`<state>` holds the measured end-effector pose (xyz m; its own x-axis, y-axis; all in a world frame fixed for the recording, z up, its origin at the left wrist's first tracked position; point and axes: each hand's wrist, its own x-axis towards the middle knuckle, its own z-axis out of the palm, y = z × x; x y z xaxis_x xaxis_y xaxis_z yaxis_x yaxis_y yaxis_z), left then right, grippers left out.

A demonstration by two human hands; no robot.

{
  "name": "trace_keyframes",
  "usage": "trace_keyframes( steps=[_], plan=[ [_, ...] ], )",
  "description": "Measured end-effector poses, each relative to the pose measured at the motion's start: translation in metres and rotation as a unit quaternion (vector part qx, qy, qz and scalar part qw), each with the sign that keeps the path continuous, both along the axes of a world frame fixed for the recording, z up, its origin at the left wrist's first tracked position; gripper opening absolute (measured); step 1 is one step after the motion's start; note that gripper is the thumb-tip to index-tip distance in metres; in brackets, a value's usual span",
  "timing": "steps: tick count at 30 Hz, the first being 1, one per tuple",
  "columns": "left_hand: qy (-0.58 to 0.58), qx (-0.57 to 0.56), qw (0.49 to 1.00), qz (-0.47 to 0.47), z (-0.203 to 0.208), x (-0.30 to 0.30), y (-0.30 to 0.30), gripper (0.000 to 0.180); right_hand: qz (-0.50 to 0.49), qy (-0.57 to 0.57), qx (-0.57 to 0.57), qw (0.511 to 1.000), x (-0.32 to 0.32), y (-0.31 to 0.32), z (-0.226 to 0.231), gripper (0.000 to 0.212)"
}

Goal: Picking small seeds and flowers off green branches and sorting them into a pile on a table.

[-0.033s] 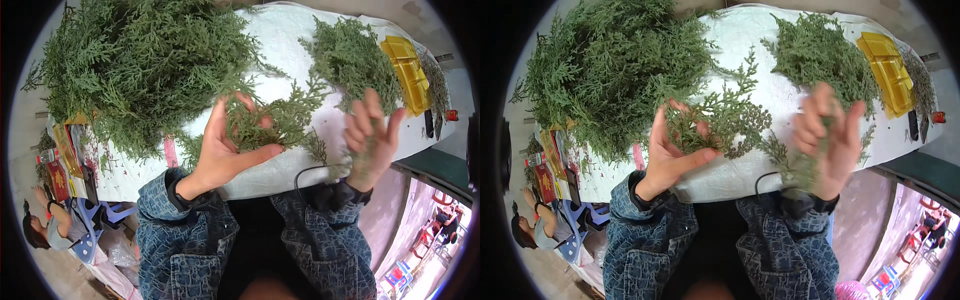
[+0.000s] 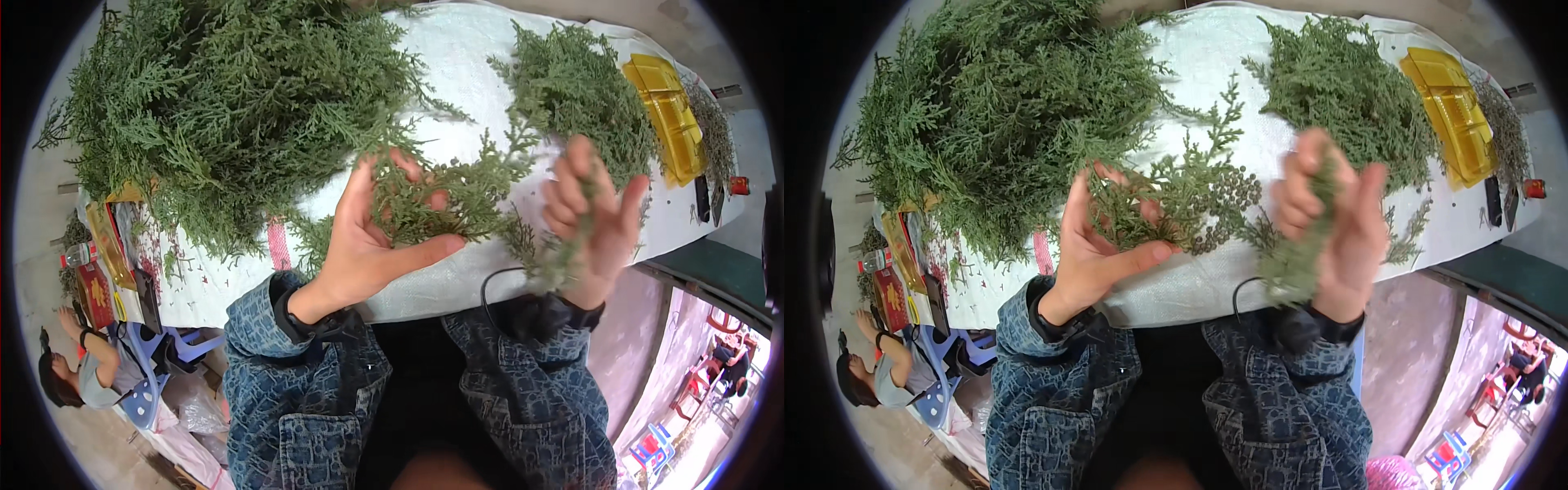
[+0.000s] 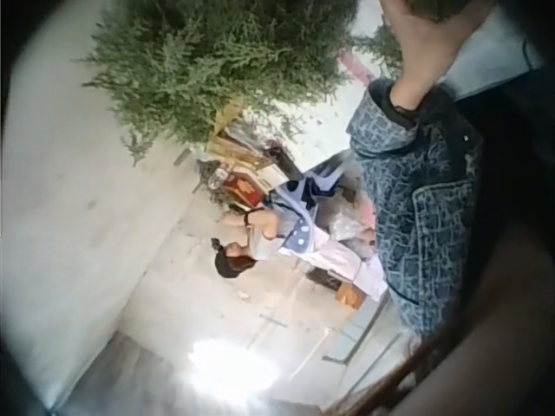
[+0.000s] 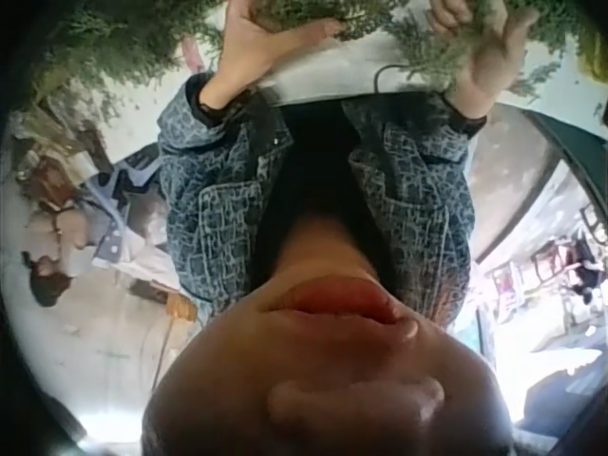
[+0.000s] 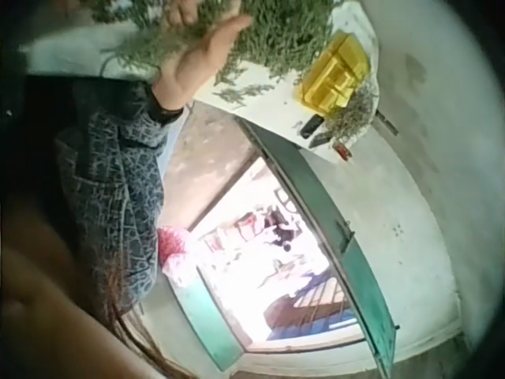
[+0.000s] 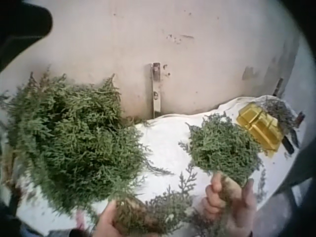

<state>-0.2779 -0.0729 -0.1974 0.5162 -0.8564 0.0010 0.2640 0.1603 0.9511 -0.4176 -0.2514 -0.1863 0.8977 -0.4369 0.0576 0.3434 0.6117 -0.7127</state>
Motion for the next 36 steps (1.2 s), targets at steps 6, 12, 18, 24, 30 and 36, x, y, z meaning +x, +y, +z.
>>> trace_keyframes(
  steps=[6,12,18,24,30,36],
  plan=[
    [-0.009,-0.006,0.997,-0.074,-0.007,0.0,-0.003,0.067,-0.118,0.21,-0.214,0.947,0.016,0.027,-0.008,0.047],
    [0.079,0.002,0.997,-0.021,-0.009,-0.001,-0.004,0.04,-0.207,0.284,-0.175,0.92,0.012,0.029,-0.006,0.045],
    [0.138,-0.101,0.985,-0.022,-0.013,0.004,-0.004,0.034,-0.196,0.092,-0.079,0.973,0.012,0.014,-0.009,0.039],
    [0.032,-0.073,0.996,-0.033,-0.016,-0.008,-0.006,0.031,-0.063,0.146,-0.121,0.98,0.014,0.044,-0.008,0.043],
    [0.045,-0.089,0.994,-0.048,-0.012,0.006,-0.008,0.027,-0.398,0.161,-0.186,0.884,0.005,0.016,0.01,0.021],
    [0.085,-0.011,0.996,-0.032,-0.006,0.013,-0.003,0.035,-0.364,0.124,-0.244,0.89,-0.051,-0.011,0.019,0.016]
  ],
)
